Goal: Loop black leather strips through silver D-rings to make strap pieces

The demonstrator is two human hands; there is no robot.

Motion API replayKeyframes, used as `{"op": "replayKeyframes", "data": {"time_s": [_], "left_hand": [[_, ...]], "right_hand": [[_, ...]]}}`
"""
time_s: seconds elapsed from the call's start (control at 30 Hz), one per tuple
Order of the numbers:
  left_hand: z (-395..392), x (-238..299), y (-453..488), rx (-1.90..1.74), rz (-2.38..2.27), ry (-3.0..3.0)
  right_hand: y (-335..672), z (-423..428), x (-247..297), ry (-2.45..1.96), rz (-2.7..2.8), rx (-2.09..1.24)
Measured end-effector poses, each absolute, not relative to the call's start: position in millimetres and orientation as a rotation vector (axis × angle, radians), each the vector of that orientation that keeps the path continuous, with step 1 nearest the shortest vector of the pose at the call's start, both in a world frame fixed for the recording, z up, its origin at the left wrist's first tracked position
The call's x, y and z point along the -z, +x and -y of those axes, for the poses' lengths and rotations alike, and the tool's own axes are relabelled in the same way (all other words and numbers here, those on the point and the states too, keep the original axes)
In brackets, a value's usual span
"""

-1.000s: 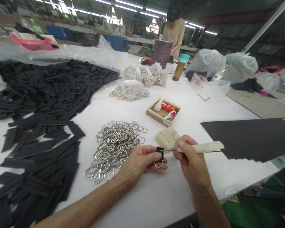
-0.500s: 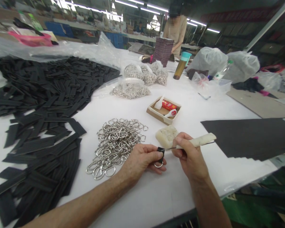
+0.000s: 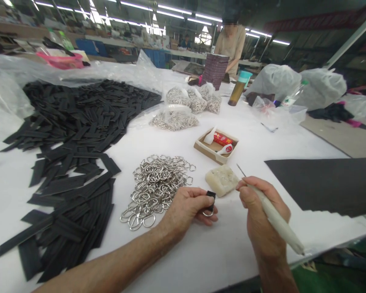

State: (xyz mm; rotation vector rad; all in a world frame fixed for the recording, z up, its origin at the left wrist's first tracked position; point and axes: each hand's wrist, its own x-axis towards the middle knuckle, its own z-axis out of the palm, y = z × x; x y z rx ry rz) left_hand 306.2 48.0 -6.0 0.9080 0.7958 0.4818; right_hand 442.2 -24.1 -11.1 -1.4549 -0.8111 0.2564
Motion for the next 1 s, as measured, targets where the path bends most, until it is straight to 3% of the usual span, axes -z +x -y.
{"op": "replayKeyframes", "data": {"time_s": [0.33, 0.67, 1.0], "left_hand": [[-44.3, -17.6, 298.1, -0.69, -0.836, 1.022], [-26.6, -37.1, 288.1, -0.853, -0.894, 1.212], [-8.8, -42.3, 284.8, -0.856, -0.913, 1.258]], "right_hand": [[407.9, 31.2, 8.5, -1.365, 1.079, -0.12], [396.4, 32.8, -8.2, -1.319, 1.115, -0.434], [384.4, 46.2, -20.6, -1.314, 1.013, -0.468]]}}
